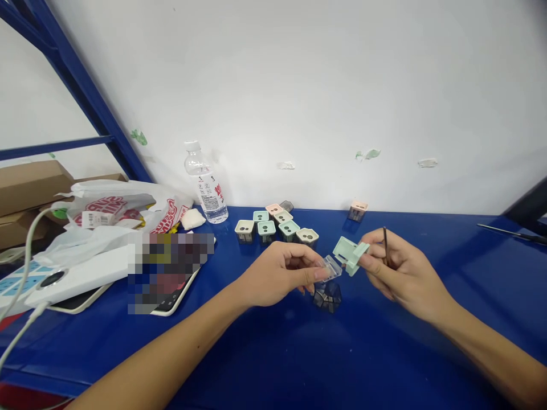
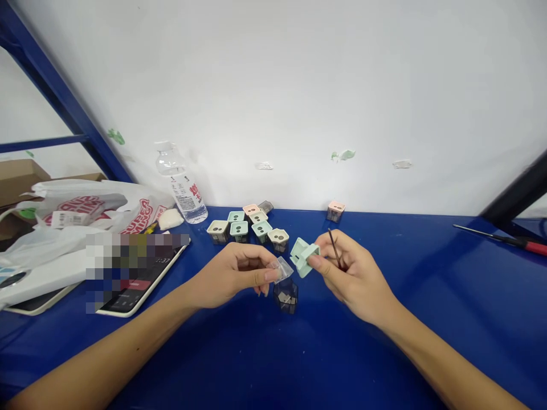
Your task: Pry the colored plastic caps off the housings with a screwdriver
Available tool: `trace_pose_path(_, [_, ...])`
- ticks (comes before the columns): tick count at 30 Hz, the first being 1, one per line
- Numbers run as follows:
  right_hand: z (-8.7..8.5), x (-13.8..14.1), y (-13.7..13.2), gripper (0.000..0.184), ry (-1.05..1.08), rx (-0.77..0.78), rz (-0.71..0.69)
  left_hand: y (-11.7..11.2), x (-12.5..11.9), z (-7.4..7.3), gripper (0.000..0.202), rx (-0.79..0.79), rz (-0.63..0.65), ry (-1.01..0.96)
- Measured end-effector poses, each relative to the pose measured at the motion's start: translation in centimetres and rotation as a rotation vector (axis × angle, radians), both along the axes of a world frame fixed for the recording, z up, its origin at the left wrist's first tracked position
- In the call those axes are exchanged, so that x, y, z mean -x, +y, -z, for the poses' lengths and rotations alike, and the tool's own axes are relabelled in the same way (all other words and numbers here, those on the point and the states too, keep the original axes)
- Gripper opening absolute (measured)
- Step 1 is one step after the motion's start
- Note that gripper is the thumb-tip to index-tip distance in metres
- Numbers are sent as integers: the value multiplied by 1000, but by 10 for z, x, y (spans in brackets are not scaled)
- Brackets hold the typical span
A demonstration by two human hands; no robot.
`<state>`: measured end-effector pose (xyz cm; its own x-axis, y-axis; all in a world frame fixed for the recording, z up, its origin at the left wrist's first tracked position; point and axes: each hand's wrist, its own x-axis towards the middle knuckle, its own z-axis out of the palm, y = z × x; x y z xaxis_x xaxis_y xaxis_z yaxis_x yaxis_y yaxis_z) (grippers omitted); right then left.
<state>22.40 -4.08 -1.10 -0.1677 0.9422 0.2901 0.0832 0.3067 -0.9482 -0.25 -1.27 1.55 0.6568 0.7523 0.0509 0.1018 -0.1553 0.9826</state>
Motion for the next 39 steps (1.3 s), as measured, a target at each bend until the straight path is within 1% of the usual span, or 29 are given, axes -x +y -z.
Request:
trace_pose_path(1, [0,-1,1,29,0,9,-4,2,2,1,24,-85,16,59])
trace_pose_path(3, [0,-3,1,29,-31,38,-22,6,5,2,22,-354,56,202])
trace_pose_path(5, [-2,-3,0,31,-94,112,-46,9,8,2,22,-594,121,310])
trace_pose_path(6, [-3,-1,-1,33,-130,155,-62,10,9,3,23,-657,159,338])
trace_pose_path(7, [-5,0,-2,35,-161,191,-81,11,10,3,24,-684,192,350])
trace_pose_path(9, [-7,3,-3,37,-205,246,-120,12,11,4,24,-697,220,359])
trace_pose_path(13, [-7,5,-5,39,-239,295,-137,12,11,7,22,-703,214,348])
trace_pose_path(17, [-5,5,-5,41,-273,325,-150,12,11,7,17,-641,194,305])
trace_pose_path(19, [-5,7,-6,41,-279,329,-150,11,10,6,14,-610,176,294])
trace_pose_path(22, [-8,9,-8,41,-261,317,-110,9,9,5,13,-600,163,291])
trace_pose_path(27, [-13,11,-11,46,-264,313,-52,10,9,6,12,-674,182,281])
trace_pose_path(29, [-13,11,-12,46,-275,311,-53,10,9,6,13,-698,199,291])
trace_pose_path(32, [-10,11,-11,46,-291,320,-81,6,9,3,11,-657,162,350])
trace_pose_path(33, [-9,12,-11,45,-300,324,-89,5,9,2,13,-636,143,374])
trace_pose_path(34, [-8,12,-11,44,-315,321,-94,3,9,1,19,-615,125,396])
trace_pose_path(36, [-5,12,-11,40,-372,283,-83,2,9,1,37,-579,95,431])
trace_pose_path(39, [-4,12,-15,35,-457,180,-30,3,7,6,60,-542,62,443])
